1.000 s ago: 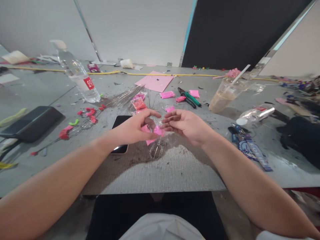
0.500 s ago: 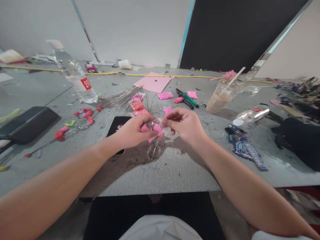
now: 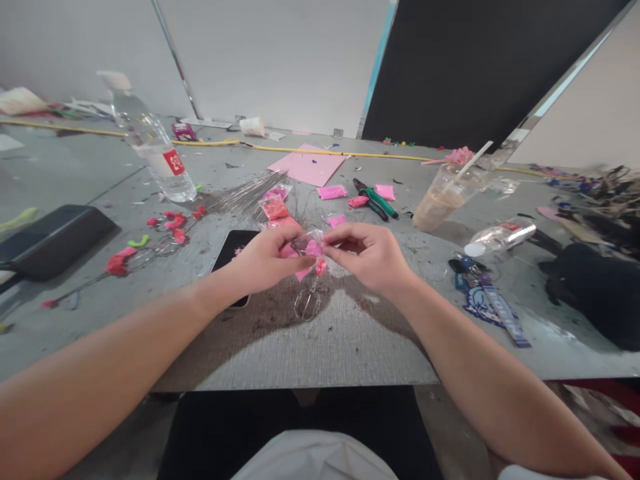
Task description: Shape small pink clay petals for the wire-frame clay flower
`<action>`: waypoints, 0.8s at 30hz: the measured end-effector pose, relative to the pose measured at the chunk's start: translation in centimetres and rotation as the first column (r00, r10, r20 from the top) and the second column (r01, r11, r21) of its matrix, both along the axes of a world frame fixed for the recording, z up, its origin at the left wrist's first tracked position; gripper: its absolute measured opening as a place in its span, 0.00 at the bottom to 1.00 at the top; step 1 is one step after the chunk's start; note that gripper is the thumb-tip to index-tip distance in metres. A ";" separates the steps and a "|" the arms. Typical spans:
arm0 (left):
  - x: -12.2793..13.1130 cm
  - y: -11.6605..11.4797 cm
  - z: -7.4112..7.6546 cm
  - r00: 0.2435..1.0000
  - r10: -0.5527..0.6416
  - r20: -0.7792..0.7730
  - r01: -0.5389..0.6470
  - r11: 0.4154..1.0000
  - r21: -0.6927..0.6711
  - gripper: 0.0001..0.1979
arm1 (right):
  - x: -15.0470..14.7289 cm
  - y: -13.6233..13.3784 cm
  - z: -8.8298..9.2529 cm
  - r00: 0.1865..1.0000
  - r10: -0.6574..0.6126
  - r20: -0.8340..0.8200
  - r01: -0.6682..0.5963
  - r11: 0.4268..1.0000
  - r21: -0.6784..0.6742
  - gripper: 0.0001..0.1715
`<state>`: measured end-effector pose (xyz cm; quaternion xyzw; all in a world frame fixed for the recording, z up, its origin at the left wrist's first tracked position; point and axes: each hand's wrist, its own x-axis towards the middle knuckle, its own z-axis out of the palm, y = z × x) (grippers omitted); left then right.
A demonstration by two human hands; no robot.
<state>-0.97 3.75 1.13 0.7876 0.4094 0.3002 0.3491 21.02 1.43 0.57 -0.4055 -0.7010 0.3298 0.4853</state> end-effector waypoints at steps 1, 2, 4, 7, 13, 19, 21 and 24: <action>0.0 0.0 0.0 1.000 0.003 -0.004 -0.003 1.000 -0.005 0.10 | 0.0 0.0 0.0 0.999 -0.008 0.031 0.008 1.000 0.005 0.06; 0.0 0.0 0.0 1.000 0.007 -0.011 -0.007 1.000 -0.009 0.10 | 0.0 -0.1 0.1 0.998 -0.015 0.057 0.014 1.000 0.009 0.06; 0.0 0.0 0.0 0.999 0.015 -0.031 -0.015 1.000 0.002 0.11 | 0.1 -0.1 0.2 0.995 -0.016 0.096 0.015 1.000 0.017 0.07; -0.1 0.1 0.0 0.998 0.027 -0.062 -0.024 0.998 0.061 0.12 | 0.2 0.0 0.2 0.995 -0.009 0.102 0.010 1.000 -0.002 0.06; -0.2 0.2 0.0 0.995 -0.014 -0.096 0.030 0.986 0.162 0.11 | 0.1 0.3 0.1 0.999 -0.019 0.029 0.018 0.999 0.034 0.02; 0.0 -0.1 0.3 0.995 0.036 -0.090 -0.024 0.991 0.128 0.12 | 0.0 0.1 0.5 0.999 -0.047 0.022 0.048 0.998 -0.051 0.02; 0.0 -0.1 0.4 0.995 0.038 -0.088 -0.027 0.993 0.117 0.13 | -0.1 0.0 0.5 0.999 -0.050 -0.007 0.049 0.997 -0.064 0.02; 0.0 -0.1 0.5 0.994 0.049 -0.095 -0.038 0.993 0.111 0.11 | -0.1 0.0 0.4 0.999 -0.050 -0.004 0.050 0.996 -0.068 0.01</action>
